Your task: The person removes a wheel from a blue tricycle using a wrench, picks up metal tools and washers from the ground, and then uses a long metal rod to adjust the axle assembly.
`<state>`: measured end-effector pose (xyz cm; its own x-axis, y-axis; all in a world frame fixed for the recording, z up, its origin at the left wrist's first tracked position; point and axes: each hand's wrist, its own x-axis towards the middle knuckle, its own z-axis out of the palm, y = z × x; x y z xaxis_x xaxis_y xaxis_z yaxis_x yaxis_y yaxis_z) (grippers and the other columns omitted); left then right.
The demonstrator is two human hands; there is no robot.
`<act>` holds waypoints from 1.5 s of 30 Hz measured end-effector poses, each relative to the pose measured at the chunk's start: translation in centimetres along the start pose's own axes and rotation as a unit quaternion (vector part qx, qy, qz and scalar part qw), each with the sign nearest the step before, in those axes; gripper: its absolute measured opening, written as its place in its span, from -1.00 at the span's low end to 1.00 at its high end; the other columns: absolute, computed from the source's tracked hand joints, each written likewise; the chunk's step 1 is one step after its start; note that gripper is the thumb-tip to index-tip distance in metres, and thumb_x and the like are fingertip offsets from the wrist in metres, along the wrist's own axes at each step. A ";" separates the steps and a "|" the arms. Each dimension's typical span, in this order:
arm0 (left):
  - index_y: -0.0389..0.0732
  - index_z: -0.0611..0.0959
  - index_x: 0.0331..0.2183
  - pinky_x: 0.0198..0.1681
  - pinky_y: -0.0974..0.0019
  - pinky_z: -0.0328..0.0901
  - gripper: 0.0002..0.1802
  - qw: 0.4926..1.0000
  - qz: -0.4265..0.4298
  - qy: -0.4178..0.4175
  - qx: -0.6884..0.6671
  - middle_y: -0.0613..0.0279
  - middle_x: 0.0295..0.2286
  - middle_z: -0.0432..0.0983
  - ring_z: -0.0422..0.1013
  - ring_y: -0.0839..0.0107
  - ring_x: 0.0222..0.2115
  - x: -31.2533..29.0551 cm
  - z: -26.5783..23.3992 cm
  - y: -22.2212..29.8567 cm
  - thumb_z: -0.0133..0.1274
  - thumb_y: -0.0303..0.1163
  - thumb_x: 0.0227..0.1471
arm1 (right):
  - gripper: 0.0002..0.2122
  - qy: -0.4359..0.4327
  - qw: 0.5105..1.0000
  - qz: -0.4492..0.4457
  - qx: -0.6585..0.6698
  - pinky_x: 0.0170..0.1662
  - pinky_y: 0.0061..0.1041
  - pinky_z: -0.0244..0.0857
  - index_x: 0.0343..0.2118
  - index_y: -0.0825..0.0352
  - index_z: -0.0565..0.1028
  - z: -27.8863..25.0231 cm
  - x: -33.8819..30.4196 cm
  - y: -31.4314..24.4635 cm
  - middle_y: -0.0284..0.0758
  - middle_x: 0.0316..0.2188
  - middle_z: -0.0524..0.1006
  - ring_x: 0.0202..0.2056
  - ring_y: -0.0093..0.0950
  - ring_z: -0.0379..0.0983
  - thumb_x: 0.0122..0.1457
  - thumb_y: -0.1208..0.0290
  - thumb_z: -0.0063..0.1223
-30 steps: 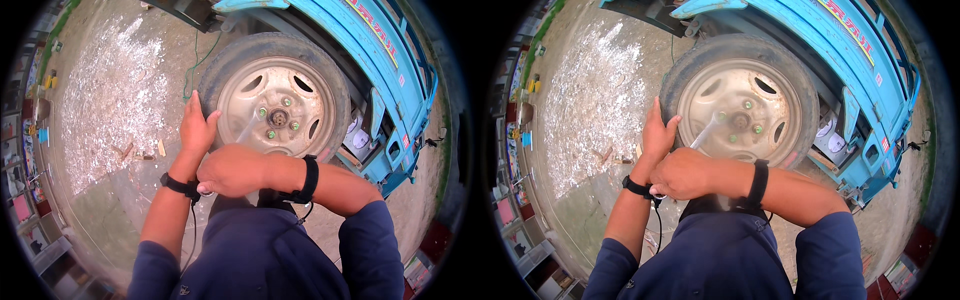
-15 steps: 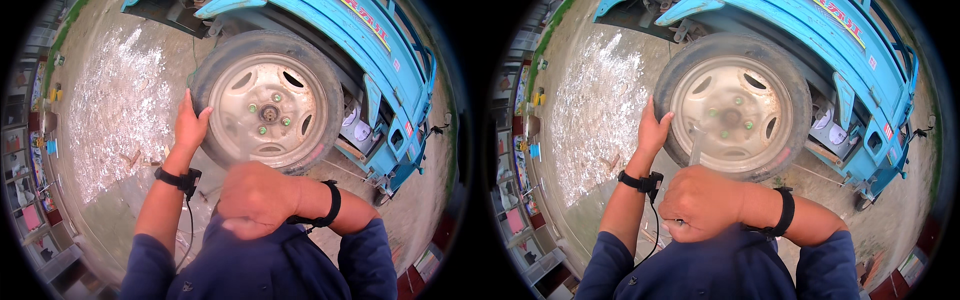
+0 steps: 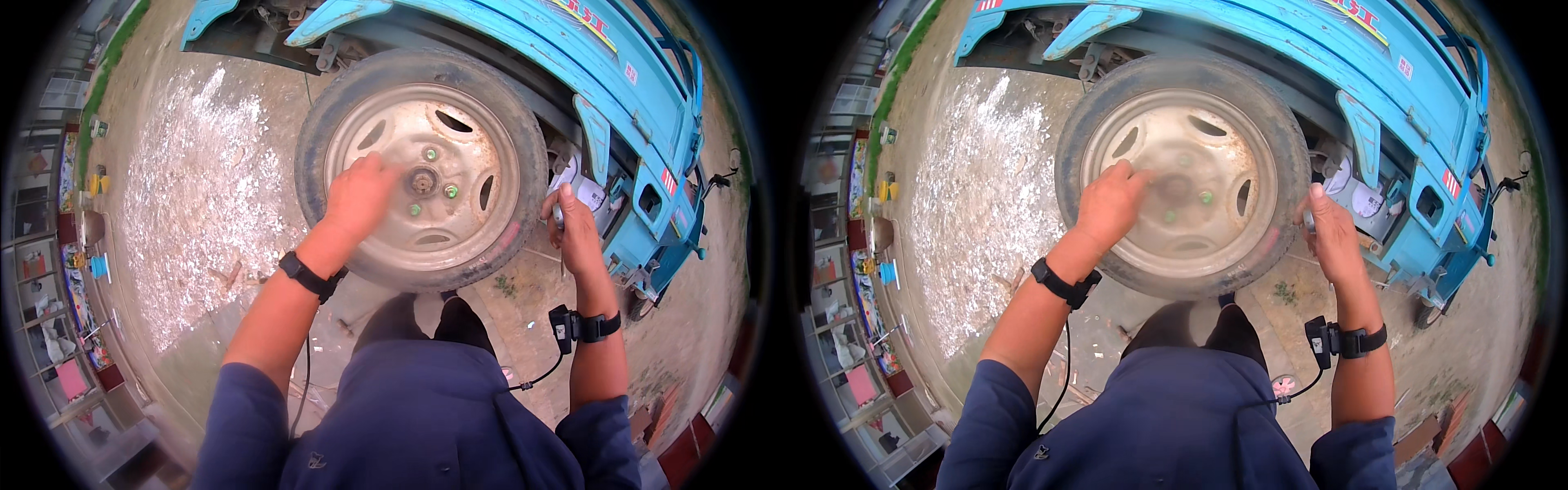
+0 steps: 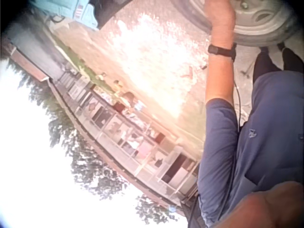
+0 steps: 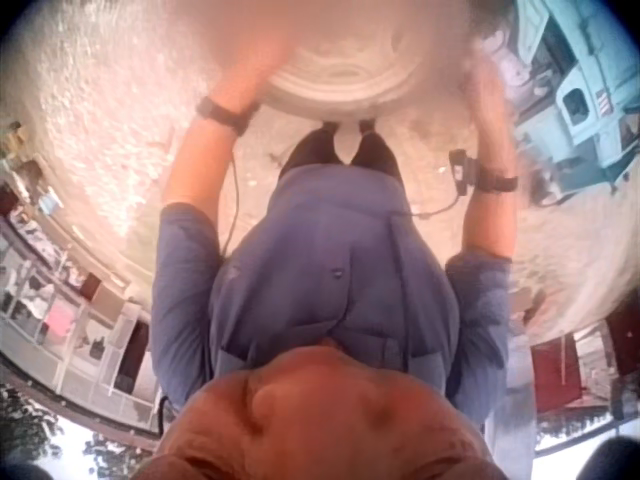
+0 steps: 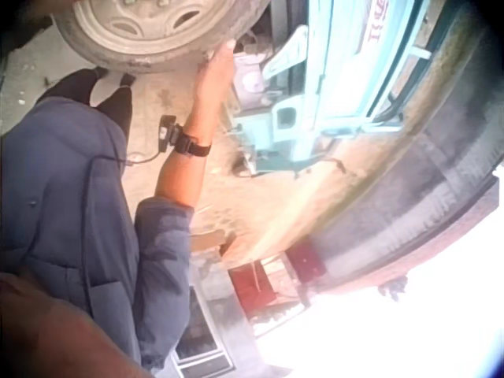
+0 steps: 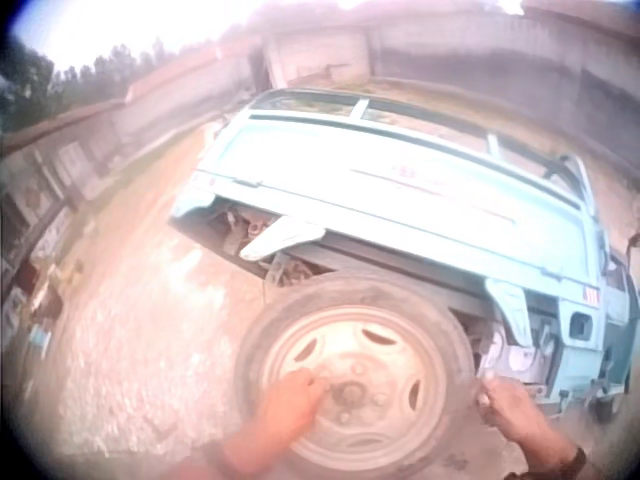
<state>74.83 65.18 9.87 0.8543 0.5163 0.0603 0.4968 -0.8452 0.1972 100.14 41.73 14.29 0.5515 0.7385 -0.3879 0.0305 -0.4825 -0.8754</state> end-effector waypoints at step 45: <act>-0.12 0.59 -0.21 -0.37 0.06 0.39 -0.73 0.999 0.008 -0.035 -0.031 0.11 -0.37 0.52 0.50 0.04 -0.38 0.0 0.1 -0.5 0.19 -0.26 0.03 | -0.44 0.153 0.960 0.141 0.189 -0.66 -0.57 -0.05 -0.62 0.26 0.36 2.0 3.4 8.1 -0.48 -0.75 0.21 -0.73 -0.62 0.07 0.27 -0.20 -0.17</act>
<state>74.61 65.63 9.69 0.8721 0.4894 -0.0038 0.4738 -0.8423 0.2570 100.63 41.27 5.27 0.7138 0.4031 -0.5728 -0.4291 -0.3947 -0.8125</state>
